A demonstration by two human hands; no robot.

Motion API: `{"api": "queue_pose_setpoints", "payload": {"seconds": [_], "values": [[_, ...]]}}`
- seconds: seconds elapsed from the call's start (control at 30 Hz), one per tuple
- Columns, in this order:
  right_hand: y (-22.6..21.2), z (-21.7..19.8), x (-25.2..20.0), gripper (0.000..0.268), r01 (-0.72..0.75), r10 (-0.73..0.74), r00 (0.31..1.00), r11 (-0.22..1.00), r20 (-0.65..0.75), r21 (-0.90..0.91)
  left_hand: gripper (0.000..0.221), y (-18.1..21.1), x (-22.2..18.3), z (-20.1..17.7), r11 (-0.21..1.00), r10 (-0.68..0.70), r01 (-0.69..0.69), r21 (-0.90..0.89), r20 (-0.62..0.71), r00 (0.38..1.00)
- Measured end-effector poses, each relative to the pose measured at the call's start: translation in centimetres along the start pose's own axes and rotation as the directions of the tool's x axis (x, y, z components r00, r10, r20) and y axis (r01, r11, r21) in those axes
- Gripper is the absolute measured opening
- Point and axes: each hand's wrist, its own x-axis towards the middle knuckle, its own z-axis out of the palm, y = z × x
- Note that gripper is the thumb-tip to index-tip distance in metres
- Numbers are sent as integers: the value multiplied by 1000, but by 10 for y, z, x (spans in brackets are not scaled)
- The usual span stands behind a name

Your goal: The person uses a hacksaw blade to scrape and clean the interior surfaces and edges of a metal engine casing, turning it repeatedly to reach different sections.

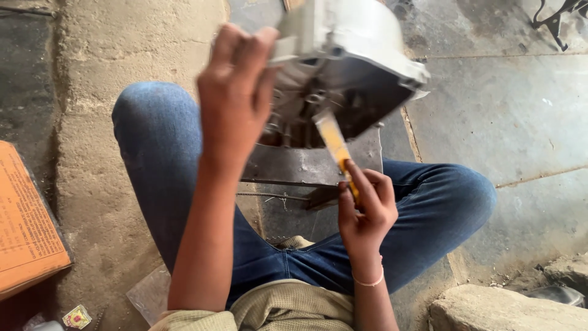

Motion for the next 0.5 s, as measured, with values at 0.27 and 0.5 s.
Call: {"api": "queue_pose_setpoints", "payload": {"seconds": [0.27, 0.5], "values": [[2, -1, -1, 38, -63, 61, 998, 996, -35, -62, 26, 67, -1, 27, 987, 158, -159, 36, 26, 987], [2, -2, -2, 37, -65, 63, 997, 996, -45, -53, 24, 54, 0, 25, 989, 111, -113, 100, 28, 993]]}}
